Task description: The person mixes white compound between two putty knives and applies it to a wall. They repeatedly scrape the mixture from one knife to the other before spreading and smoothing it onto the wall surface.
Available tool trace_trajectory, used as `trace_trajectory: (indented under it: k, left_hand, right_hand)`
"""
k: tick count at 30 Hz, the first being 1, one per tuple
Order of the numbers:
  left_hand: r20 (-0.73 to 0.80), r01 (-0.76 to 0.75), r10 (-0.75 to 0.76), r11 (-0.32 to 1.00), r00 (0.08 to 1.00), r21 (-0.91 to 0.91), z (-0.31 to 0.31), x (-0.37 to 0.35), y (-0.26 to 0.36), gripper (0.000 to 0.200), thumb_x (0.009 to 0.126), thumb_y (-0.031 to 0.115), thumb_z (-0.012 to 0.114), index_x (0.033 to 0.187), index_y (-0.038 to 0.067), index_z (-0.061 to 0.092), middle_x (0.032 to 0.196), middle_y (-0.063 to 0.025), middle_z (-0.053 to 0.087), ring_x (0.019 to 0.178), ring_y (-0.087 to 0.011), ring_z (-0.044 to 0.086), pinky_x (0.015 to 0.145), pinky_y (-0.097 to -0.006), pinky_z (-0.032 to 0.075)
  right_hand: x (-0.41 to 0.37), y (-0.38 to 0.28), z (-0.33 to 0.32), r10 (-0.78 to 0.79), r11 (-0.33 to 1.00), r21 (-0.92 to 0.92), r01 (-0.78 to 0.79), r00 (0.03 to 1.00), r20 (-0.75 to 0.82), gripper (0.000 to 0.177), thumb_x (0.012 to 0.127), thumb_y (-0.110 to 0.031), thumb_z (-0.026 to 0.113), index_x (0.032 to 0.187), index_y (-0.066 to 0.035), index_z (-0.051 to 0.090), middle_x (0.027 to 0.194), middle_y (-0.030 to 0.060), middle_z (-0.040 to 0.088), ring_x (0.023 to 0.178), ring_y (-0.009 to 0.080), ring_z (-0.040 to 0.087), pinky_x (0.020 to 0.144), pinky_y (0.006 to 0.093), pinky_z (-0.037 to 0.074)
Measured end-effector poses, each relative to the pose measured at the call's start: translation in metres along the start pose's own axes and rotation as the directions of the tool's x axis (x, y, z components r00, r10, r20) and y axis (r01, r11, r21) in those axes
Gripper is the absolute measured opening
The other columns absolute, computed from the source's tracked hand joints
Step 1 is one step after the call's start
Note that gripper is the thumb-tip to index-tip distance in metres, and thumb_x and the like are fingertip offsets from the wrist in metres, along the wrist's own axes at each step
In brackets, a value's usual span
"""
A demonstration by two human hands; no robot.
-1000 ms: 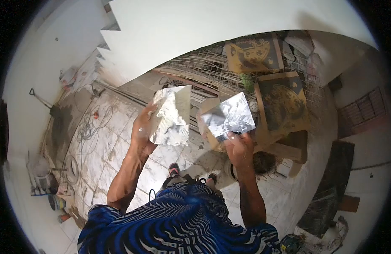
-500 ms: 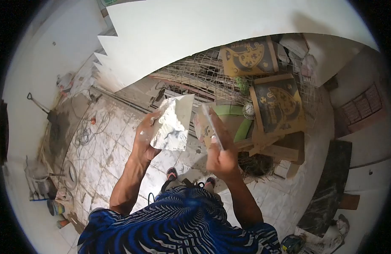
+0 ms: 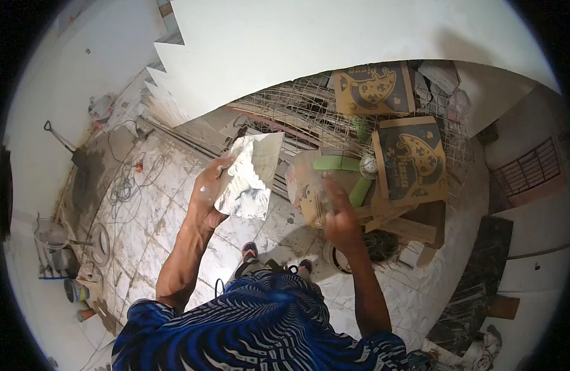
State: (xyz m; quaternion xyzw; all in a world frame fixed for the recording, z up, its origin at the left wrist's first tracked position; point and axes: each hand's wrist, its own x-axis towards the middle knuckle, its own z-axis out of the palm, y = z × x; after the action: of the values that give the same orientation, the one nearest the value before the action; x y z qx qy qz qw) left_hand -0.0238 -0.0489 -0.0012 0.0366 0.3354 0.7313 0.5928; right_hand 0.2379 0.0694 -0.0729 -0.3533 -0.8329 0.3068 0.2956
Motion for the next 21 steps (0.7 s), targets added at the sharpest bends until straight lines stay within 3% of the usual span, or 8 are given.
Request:
trace_trajectory:
  k: [1, 5, 10, 13, 15, 17, 19, 21]
  left_hand:
    - [0.006, -0.011, 0.011, 1.0, 1.0, 0.007, -0.001, -0.001, 0.002, 0.042, 0.1, 0.023, 0.048, 0.129, -0.007, 0.051, 0.113, -0.02, 0.067, 0.091, -0.0255, 0.073, 0.076, -0.0376, 0.064]
    - [-0.027, 0.008, -0.007, 0.999, 1.0, 0.052, -0.014, 0.002, -0.003, 0.046, 0.101, 0.03, 0.05, 0.132, -0.004, 0.052, 0.114, -0.0174, 0.068, 0.091, -0.0233, 0.073, 0.075, -0.0363, 0.063]
    - [0.001, 0.024, -0.024, 1.0, 1.0, -0.015, -0.026, 0.015, -0.015, 0.045, 0.101, 0.03, 0.048, 0.134, -0.002, 0.052, 0.116, -0.0153, 0.068, 0.093, -0.0244, 0.072, 0.079, -0.0374, 0.062]
    - [0.031, 0.039, -0.038, 0.999, 0.999, -0.03, -0.025, 0.016, -0.014, 0.042, 0.101, 0.025, 0.045, 0.132, -0.002, 0.052, 0.115, -0.0156, 0.068, 0.093, -0.0257, 0.072, 0.081, -0.0381, 0.062]
    - [0.024, 0.048, -0.047, 0.998, 0.999, -0.045, -0.022, 0.014, -0.014, 0.041, 0.1, 0.023, 0.044, 0.132, -0.002, 0.052, 0.114, -0.0156, 0.068, 0.093, -0.0261, 0.072, 0.082, -0.0387, 0.062]
    - [0.017, 0.06, -0.059, 0.996, 0.998, -0.061, -0.021, 0.014, -0.014, 0.041, 0.1, 0.023, 0.044, 0.133, -0.001, 0.051, 0.113, -0.0154, 0.069, 0.093, -0.0262, 0.072, 0.082, -0.0392, 0.062]
    - [0.018, 0.033, -0.032, 0.998, 0.999, -0.056, -0.021, 0.016, -0.016, 0.042, 0.099, 0.022, 0.044, 0.133, -0.002, 0.05, 0.112, -0.0154, 0.069, 0.093, -0.0272, 0.072, 0.081, -0.0397, 0.062]
    - [0.017, 0.022, -0.021, 0.997, 1.0, -0.073, -0.025, 0.018, -0.017, 0.042, 0.099, 0.022, 0.045, 0.133, -0.003, 0.049, 0.111, -0.0162, 0.068, 0.092, -0.028, 0.073, 0.08, -0.0398, 0.062]
  right_hand:
    - [-0.012, 0.007, 0.001, 0.312, 0.937, 0.158, -0.312, 0.95, 0.028, 0.032, 0.097, -0.01, 0.049, 0.124, 0.003, 0.06, 0.101, 0.0198, 0.065, 0.088, 0.0258, 0.065, 0.079, 0.0441, 0.051]
    - [-0.027, 0.029, 0.009, 0.57, 0.309, 0.936, -0.169, 0.82, -0.04, 0.03, 0.089, -0.003, 0.054, 0.119, -0.003, 0.058, 0.106, 0.0109, 0.061, 0.095, 0.025, 0.059, 0.082, 0.0442, 0.045]
    - [-0.031, -0.006, 0.023, 0.412, -0.344, 0.933, -0.103, 0.877, 0.248, 0.056, 0.085, 0.004, 0.053, 0.14, -0.005, 0.047, 0.132, 0.0125, 0.058, 0.127, 0.0336, 0.053, 0.113, 0.056, 0.036]
    - [-0.04, -0.011, 0.029, 0.418, -0.298, 0.939, -0.172, 0.861, 0.29, 0.056, 0.087, 0.001, 0.054, 0.141, -0.003, 0.045, 0.135, 0.014, 0.056, 0.128, 0.0342, 0.052, 0.111, 0.0569, 0.038]
    - [-0.049, 0.003, 0.032, 0.421, 0.053, 0.96, -0.276, 0.878, 0.229, 0.054, 0.088, -0.001, 0.055, 0.141, -0.002, 0.044, 0.137, 0.0153, 0.055, 0.129, 0.0339, 0.052, 0.111, 0.0546, 0.039]
    - [-0.05, 0.012, 0.033, 0.449, 0.157, 0.942, -0.297, 0.871, 0.2, 0.052, 0.09, -0.003, 0.057, 0.14, -0.001, 0.045, 0.135, 0.0157, 0.056, 0.126, 0.0341, 0.054, 0.109, 0.0526, 0.041]
    - [-0.048, -0.009, 0.025, 0.506, 0.013, 0.967, -0.254, 0.836, 0.213, 0.049, 0.092, -0.004, 0.059, 0.139, 0.0, 0.047, 0.13, 0.0151, 0.059, 0.119, 0.0345, 0.059, 0.105, 0.051, 0.045]
    - [-0.05, -0.018, 0.01, 0.348, 0.746, 0.589, -0.312, 0.936, 0.055, 0.038, 0.093, -0.004, 0.059, 0.131, 0.0, 0.054, 0.12, 0.0127, 0.064, 0.109, 0.0327, 0.064, 0.098, 0.0479, 0.049]
